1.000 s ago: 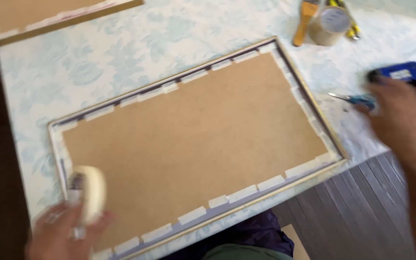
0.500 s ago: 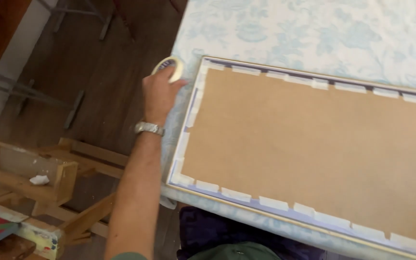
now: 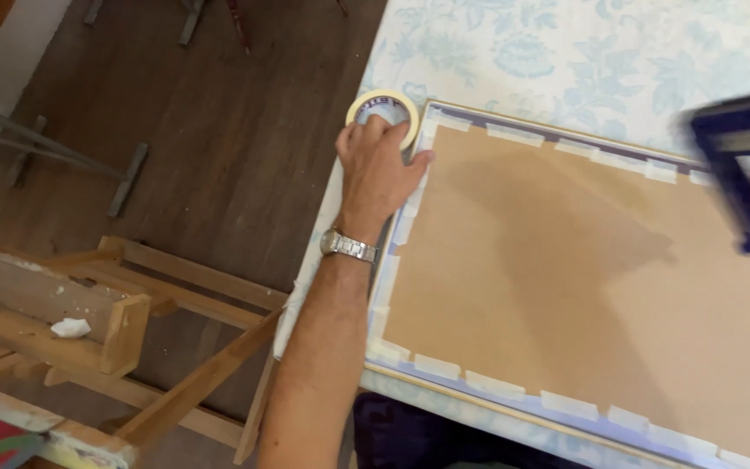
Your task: Assembling a picture frame by cleaning the glass, placing it in the frame with the backing, and securing it with a staple gun.
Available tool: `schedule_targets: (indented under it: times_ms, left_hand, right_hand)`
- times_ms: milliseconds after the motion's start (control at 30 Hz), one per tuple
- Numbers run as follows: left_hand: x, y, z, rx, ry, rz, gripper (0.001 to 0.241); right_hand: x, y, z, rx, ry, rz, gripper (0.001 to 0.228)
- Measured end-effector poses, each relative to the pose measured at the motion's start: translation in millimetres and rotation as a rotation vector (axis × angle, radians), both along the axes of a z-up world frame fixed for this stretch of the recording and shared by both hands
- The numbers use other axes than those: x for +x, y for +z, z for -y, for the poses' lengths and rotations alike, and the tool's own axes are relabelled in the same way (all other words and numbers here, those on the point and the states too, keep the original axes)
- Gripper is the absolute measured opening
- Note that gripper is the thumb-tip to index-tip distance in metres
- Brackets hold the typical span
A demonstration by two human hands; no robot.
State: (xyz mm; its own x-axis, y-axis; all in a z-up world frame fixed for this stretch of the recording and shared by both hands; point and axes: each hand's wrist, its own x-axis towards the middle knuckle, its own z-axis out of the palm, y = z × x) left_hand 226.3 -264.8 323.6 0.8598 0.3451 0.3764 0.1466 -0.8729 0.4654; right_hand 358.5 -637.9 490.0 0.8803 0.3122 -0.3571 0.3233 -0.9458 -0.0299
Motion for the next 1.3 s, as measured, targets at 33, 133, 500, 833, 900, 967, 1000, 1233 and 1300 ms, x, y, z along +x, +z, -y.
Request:
schedule_targets:
  times_ms: [33, 133, 500, 833, 900, 967, 1000, 1233, 1300]
  left_hand:
    - [-1, 3, -1, -0.056, -0.035, -0.037, 0.055]
    - [-2, 10, -1, -0.026, -0.078, -0.044, 0.052]
    - [-2, 18, -2, 0.047, -0.042, 0.030, 0.044]
    - [-3, 17, -1, -0.005, -0.049, 0.102, 0.040]
    - [-3, 15, 0, -0.004, -0.044, 0.108, 0.041]
    - [-1, 14, 0, -0.007, -0.048, 0.083, 0.043]
    - [-2, 15, 0, -0.007, -0.049, 0.082, 0.043]
    - [-3, 18, -2, -0.014, -0.058, 0.109, 0.038]
    - [-3, 19, -1, -0.013, -0.068, 0.121, 0.038]
  right_hand:
    - [-11, 5, -29, -0.004, -0.011, -0.011, 0.047]
    - [-18, 11, -85, -0.020, -0.050, -0.043, 0.049]
    - [-25, -3, -204, -0.137, 0.237, -0.089, 0.049]
    - [-11, -21, -213, -0.244, 0.201, -0.059, 0.045]
    - [-9, -24, -213, -0.267, 0.187, -0.071, 0.047]
    - [-4, -29, -210, -0.281, 0.205, -0.032, 0.047]
    - [-3, -30, -210, -0.281, 0.204, -0.033, 0.047]
    - [-16, -14, -224, -0.276, 0.190, -0.114, 0.046]
    - [-20, -9, -226, -0.256, 0.130, -0.164, 0.042]
